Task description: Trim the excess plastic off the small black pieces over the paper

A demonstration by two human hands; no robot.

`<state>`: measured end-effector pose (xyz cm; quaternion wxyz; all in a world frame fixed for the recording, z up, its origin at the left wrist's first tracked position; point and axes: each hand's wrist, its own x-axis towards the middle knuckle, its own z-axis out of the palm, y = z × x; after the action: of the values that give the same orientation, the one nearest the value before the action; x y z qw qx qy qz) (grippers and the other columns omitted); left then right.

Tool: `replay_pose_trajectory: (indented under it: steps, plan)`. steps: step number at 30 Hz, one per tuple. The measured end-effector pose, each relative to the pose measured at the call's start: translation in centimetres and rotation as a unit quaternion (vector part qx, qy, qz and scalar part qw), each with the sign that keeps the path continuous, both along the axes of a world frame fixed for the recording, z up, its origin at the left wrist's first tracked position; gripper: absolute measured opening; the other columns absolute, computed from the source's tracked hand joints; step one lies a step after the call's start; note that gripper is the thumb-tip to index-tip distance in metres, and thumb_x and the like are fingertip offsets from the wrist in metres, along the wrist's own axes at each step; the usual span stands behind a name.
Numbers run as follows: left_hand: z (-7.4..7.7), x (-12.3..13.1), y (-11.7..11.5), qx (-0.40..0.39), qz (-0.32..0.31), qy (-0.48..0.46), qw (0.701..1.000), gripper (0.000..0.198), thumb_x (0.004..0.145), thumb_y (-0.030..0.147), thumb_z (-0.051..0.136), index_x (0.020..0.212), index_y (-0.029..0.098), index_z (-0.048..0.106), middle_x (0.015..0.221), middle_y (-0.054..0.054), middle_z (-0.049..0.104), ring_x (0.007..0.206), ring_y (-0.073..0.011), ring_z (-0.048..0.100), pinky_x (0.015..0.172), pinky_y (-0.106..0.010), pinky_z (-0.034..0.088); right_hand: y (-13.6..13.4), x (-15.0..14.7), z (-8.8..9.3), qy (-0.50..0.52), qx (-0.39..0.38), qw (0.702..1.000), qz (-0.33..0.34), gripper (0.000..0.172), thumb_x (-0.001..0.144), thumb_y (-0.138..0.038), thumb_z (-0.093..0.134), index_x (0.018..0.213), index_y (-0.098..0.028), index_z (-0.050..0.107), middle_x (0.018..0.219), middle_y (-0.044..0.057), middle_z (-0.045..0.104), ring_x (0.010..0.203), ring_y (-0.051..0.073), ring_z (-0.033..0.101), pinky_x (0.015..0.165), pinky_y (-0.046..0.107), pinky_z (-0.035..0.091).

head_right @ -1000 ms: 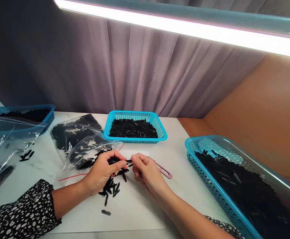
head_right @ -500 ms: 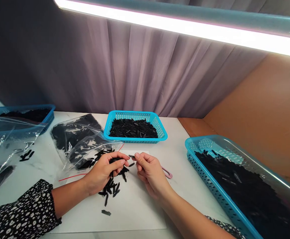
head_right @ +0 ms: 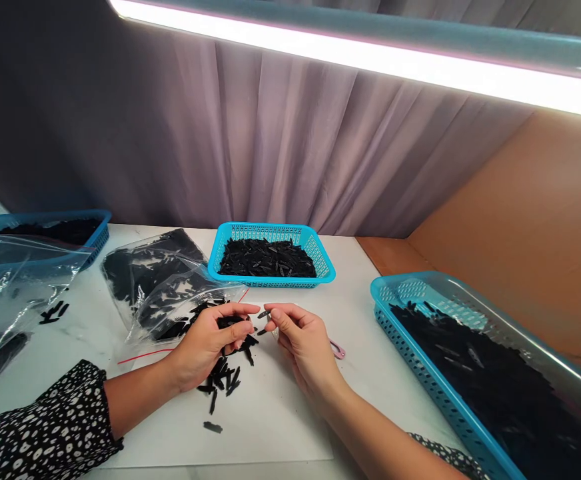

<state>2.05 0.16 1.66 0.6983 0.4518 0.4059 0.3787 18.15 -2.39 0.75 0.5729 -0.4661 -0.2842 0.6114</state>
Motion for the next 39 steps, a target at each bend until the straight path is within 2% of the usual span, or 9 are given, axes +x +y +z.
replay_pose_trajectory:
  steps: [6, 10, 18, 21, 24, 26, 29, 32, 39]
  plan:
    - [-0.26, -0.08, 0.18, -0.009, -0.013, -0.018, 1.000, 0.031, 0.071, 0.038, 0.079, 0.090, 0.014, 0.074, 0.075, -0.002, 0.062, 0.056, -0.0064, 0.050, 0.051, -0.020, 0.030, 0.11, 0.20, -0.11, 0.009, -0.002, 1.000, 0.004, 0.044, 0.057, -0.046, 0.089, 0.086, -0.015, 0.075, 0.060, -0.003, 0.059, 0.041, 0.001, 0.020, 0.041, 0.023, 0.006]
    - [-0.30, -0.12, 0.16, -0.016, -0.021, -0.030, 0.999, 0.032, 0.073, 0.038, 0.076, 0.093, 0.014, 0.074, 0.072, 0.000, 0.060, 0.053, -0.0054, 0.049, 0.047, -0.020, 0.025, 0.06, 0.13, -0.03, 0.011, -0.002, 1.000, 0.004, 0.045, 0.057, -0.046, 0.089, 0.086, -0.014, 0.075, 0.060, -0.003, 0.058, 0.041, 0.001, 0.021, 0.041, 0.023, 0.007]
    - [-0.11, -0.11, 0.05, -0.046, -0.033, -0.013, 0.998, 0.041, 0.070, 0.032, 0.078, 0.106, 0.015, 0.074, 0.074, -0.001, 0.061, 0.060, -0.0071, 0.049, 0.055, -0.022, 0.030, 0.07, 0.29, 0.14, 0.034, -0.003, 0.999, 0.018, 0.037, 0.065, -0.042, 0.084, 0.088, -0.016, 0.071, 0.064, -0.003, 0.059, 0.042, 0.001, 0.020, 0.040, 0.021, 0.006]
    - [-0.27, -0.07, -0.01, -0.017, -0.041, 0.001, 0.999, 0.043, 0.072, 0.031, 0.075, 0.112, 0.015, 0.071, 0.078, -0.001, 0.061, 0.060, -0.0074, 0.047, 0.054, -0.023, 0.030, 0.17, 0.46, 0.05, 0.076, 0.007, 0.997, 0.031, 0.026, 0.072, -0.040, 0.074, 0.071, -0.018, 0.060, 0.063, -0.003, 0.059, 0.041, 0.003, 0.021, 0.039, 0.022, 0.007]
    - [-0.53, 0.00, -0.07, 0.039, -0.049, 0.030, 0.998, 0.046, 0.077, 0.031, 0.069, 0.120, 0.016, 0.063, 0.083, -0.001, 0.062, 0.058, -0.0074, 0.047, 0.053, -0.023, 0.031, 0.17, 0.36, -0.06, 0.053, -0.011, 0.997, 0.062, 0.037, 0.077, -0.047, 0.067, 0.061, -0.019, 0.048, 0.050, -0.005, 0.049, 0.040, 0.005, 0.019, 0.040, 0.023, 0.008]
    - [-0.70, 0.05, -0.13, 0.078, -0.053, 0.054, 0.994, 0.047, 0.079, 0.029, 0.066, 0.123, 0.016, 0.058, 0.081, 0.001, 0.062, 0.057, -0.0076, 0.047, 0.054, -0.023, 0.034, 0.06, 0.15, -0.07, -0.012, -0.019, 0.996, 0.084, 0.039, 0.078, -0.053, 0.068, 0.065, -0.019, 0.053, 0.046, -0.008, 0.040, 0.040, 0.005, 0.016, 0.041, 0.023, 0.008]
    - [-0.85, 0.10, -0.20, 0.107, -0.061, 0.071, 0.990, 0.035, 0.081, 0.029, 0.064, 0.112, 0.016, 0.056, 0.074, 0.002, 0.060, 0.054, -0.0077, 0.046, 0.053, -0.023, 0.036, -0.21, -0.14, 0.06, -0.113, 0.020, 0.987, 0.115, 0.038, 0.073, -0.055, 0.073, 0.078, -0.018, 0.064, 0.053, -0.006, 0.049, 0.044, 0.006, 0.020, 0.044, 0.024, 0.011]
    - [-0.81, 0.11, -0.22, 0.110, -0.063, 0.066, 0.990, 0.023, 0.083, 0.033, 0.062, 0.096, 0.016, 0.054, 0.070, 0.002, 0.061, 0.051, -0.0073, 0.044, 0.050, -0.022, 0.034, -0.37, -0.16, 0.25, -0.173, 0.067, 0.976, 0.117, 0.037, 0.074, -0.053, 0.074, 0.075, -0.016, 0.069, 0.061, -0.002, 0.057, 0.049, 0.008, 0.025, 0.047, 0.026, 0.014]
    - [-0.18, 0.16, -0.24, 0.083, -0.034, 0.047, 0.995, 0.025, 0.082, 0.037, 0.065, 0.086, 0.017, 0.052, 0.071, 0.000, 0.066, 0.049, -0.0053, 0.042, 0.050, -0.020, 0.031, -0.13, 0.21, 0.14, -0.120, 0.006, 0.986, 0.114, 0.042, 0.070, -0.055, 0.077, 0.069, -0.015, 0.068, 0.049, -0.009, 0.026, 0.048, 0.007, 0.014, 0.046, 0.027, 0.008]
